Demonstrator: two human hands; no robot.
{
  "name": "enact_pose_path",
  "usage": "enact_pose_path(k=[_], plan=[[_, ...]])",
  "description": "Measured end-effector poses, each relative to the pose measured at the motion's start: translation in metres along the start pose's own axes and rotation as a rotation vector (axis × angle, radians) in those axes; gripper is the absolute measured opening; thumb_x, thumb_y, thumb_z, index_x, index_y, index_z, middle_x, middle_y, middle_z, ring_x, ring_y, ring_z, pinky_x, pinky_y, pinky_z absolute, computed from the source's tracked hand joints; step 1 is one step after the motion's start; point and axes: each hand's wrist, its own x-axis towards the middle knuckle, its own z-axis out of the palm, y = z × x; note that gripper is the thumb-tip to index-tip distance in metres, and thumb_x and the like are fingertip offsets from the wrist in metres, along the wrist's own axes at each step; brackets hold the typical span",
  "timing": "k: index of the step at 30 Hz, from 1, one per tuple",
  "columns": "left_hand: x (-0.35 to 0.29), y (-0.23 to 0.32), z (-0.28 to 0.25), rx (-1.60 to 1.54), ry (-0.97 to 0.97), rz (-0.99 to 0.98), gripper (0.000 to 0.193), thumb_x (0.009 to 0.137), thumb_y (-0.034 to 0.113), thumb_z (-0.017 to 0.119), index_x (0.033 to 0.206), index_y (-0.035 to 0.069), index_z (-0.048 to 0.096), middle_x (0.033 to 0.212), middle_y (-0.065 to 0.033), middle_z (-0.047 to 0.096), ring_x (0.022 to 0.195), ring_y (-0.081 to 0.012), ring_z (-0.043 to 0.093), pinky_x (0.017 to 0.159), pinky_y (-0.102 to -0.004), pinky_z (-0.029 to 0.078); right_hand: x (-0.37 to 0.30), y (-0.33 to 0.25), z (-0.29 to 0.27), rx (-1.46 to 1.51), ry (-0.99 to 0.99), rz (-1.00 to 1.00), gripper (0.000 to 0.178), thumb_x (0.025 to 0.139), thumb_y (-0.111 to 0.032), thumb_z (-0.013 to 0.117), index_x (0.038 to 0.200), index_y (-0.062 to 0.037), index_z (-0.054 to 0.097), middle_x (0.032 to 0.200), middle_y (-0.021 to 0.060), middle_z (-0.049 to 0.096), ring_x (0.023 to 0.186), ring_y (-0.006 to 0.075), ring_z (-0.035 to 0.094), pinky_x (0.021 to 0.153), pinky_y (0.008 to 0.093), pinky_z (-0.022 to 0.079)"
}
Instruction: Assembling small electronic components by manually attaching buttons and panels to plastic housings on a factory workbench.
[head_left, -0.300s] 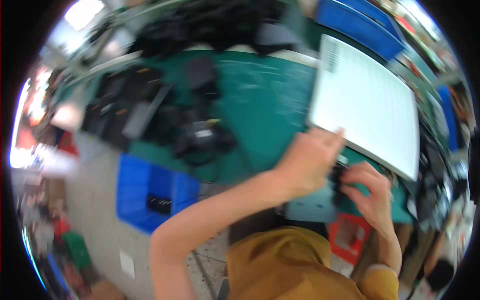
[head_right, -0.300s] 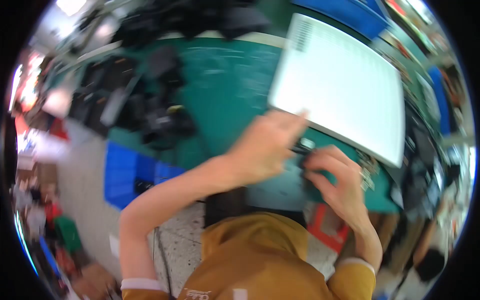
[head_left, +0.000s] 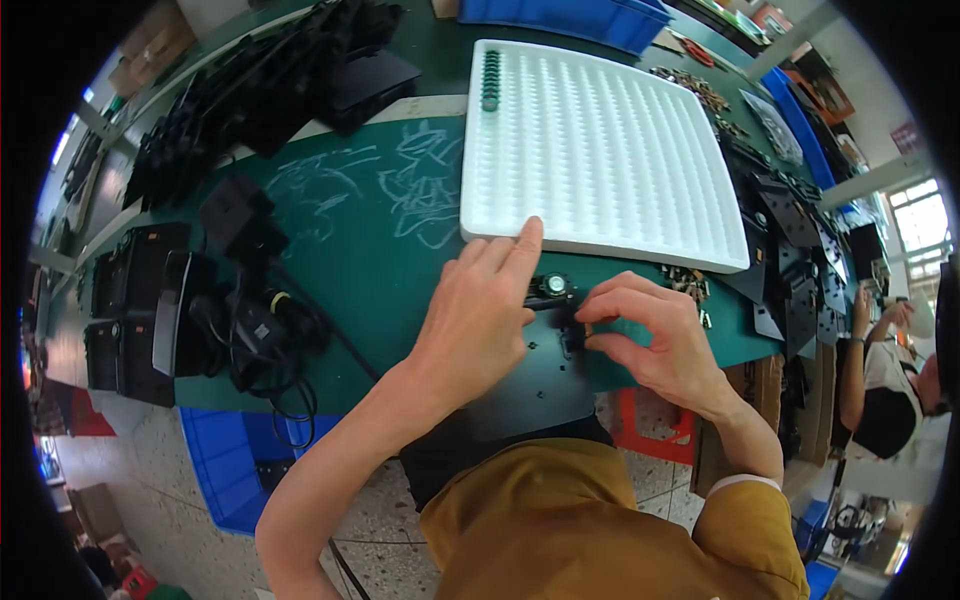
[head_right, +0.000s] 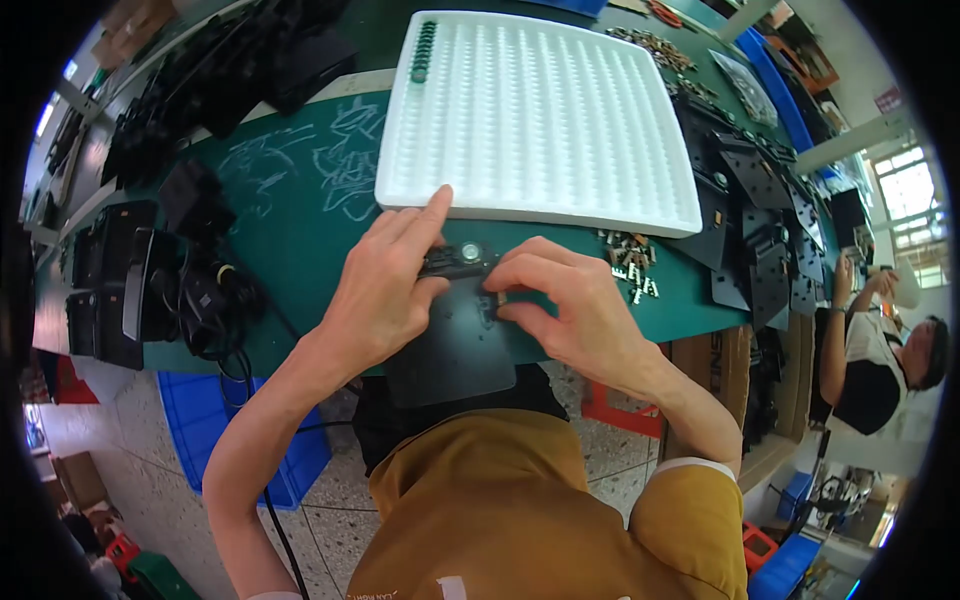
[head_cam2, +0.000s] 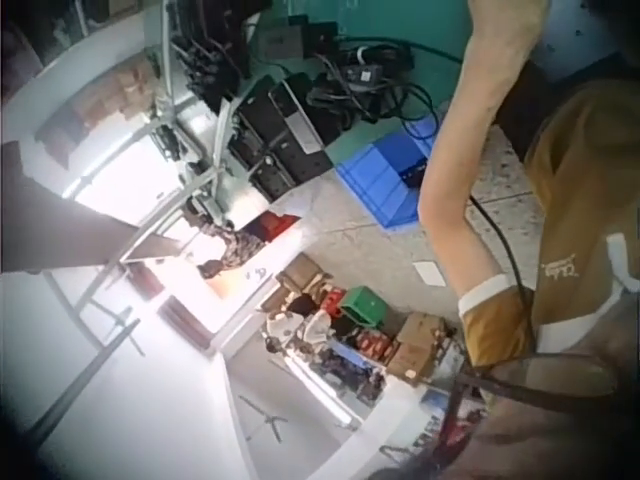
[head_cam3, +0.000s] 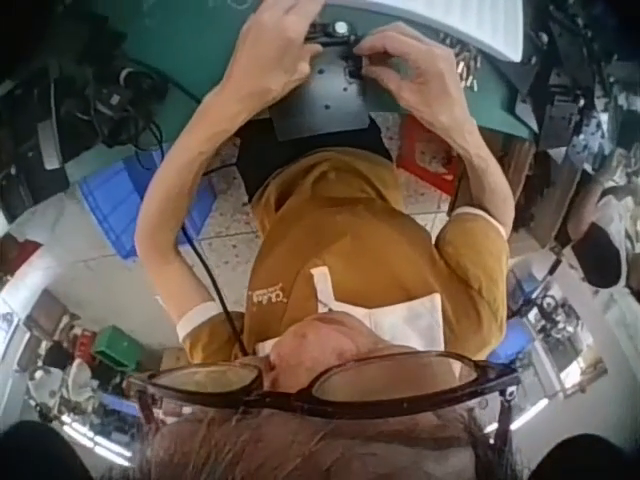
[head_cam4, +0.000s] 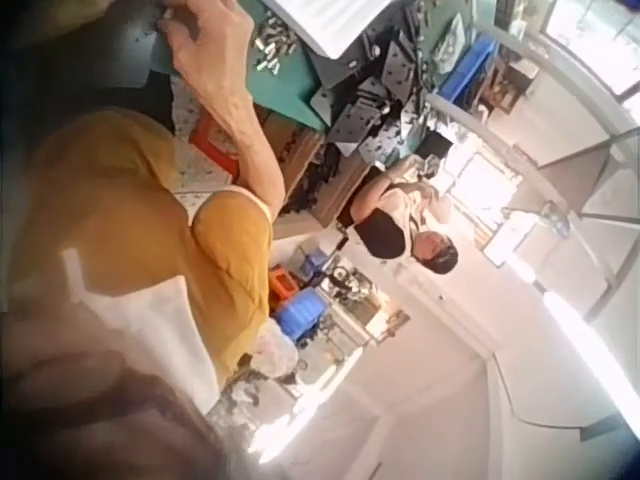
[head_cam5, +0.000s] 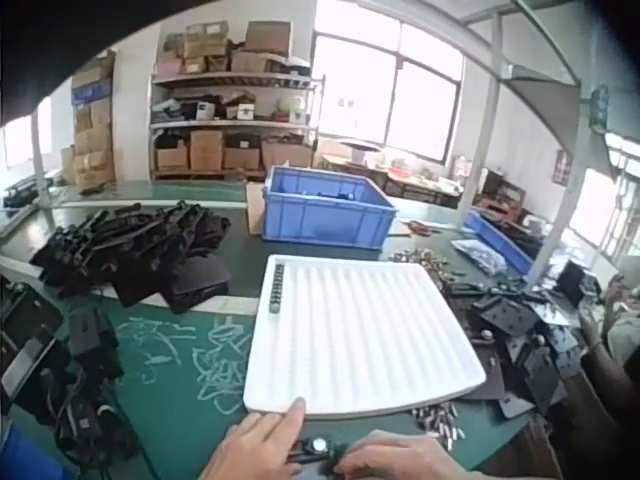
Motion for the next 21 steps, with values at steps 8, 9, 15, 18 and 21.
enact_pose_path(k=[8,9,15,18,21], plan=[[0.0,0.003,0.001,0.01,-0.005,-0.038,0.082,0.067,-0.01,0.074,0.143,-0.003,0.043,0.102,-0.0155,0.062,0.1,-0.0335,0.058,0.086,-0.0409,0.048,-0.005,0.01,0.01,-0.051,-0.008,-0.041,0.026,0.075,0.007,0.07,0.099,-0.0022,0.065,0.095,0.0115,0.063,0.084,0.0309,0.065,0.07,0.0375,0.052],[0.001,0.003,0.001,0.007,-0.009,-0.034,0.082,0.067,-0.01,0.074,0.143,-0.003,0.043,0.102,-0.0155,0.062,0.1,-0.0335,0.058,0.086,-0.0409,0.048,-0.006,0.01,0.01,-0.052,-0.003,-0.036,0.026,0.075,0.007,0.07,0.099,-0.0022,0.065,0.095,0.0115,0.063,0.084,0.0309,0.065,0.07,0.0375,0.052],[0.001,0.002,0.0,0.011,-0.016,-0.039,0.082,0.067,-0.01,0.074,0.142,-0.003,0.043,0.1,-0.0153,0.061,0.099,-0.0335,0.058,0.086,-0.0408,0.047,-0.009,0.007,0.013,-0.007,0.003,-0.037,0.025,0.075,0.006,0.07,0.098,-0.0025,0.065,0.095,0.0111,0.063,0.085,0.0306,0.065,0.071,0.0376,0.052],[0.0,0.002,0.0,0.015,-0.013,-0.04,0.082,0.067,-0.01,0.074,0.143,-0.003,0.043,0.1,-0.0151,0.061,0.099,-0.0334,0.058,0.086,-0.0406,0.047,-0.009,0.004,0.013,-0.003,-0.026,0.015,0.027,0.074,0.006,0.073,0.099,-0.0028,0.068,0.101,0.0107,0.066,0.093,0.0278,0.065,0.078,0.0345,0.053],[0.0,0.002,0.0,0.003,-0.017,-0.049,0.083,0.066,-0.01,0.074,0.143,-0.002,0.043,0.1,-0.0151,0.061,0.098,-0.0331,0.058,0.086,-0.0404,0.047,-0.01,0.004,0.015,0.008,0.023,-0.053,0.025,0.075,0.006,0.071,0.097,-0.0028,0.065,0.095,0.0108,0.064,0.085,0.0307,0.064,0.07,0.0379,0.052]])
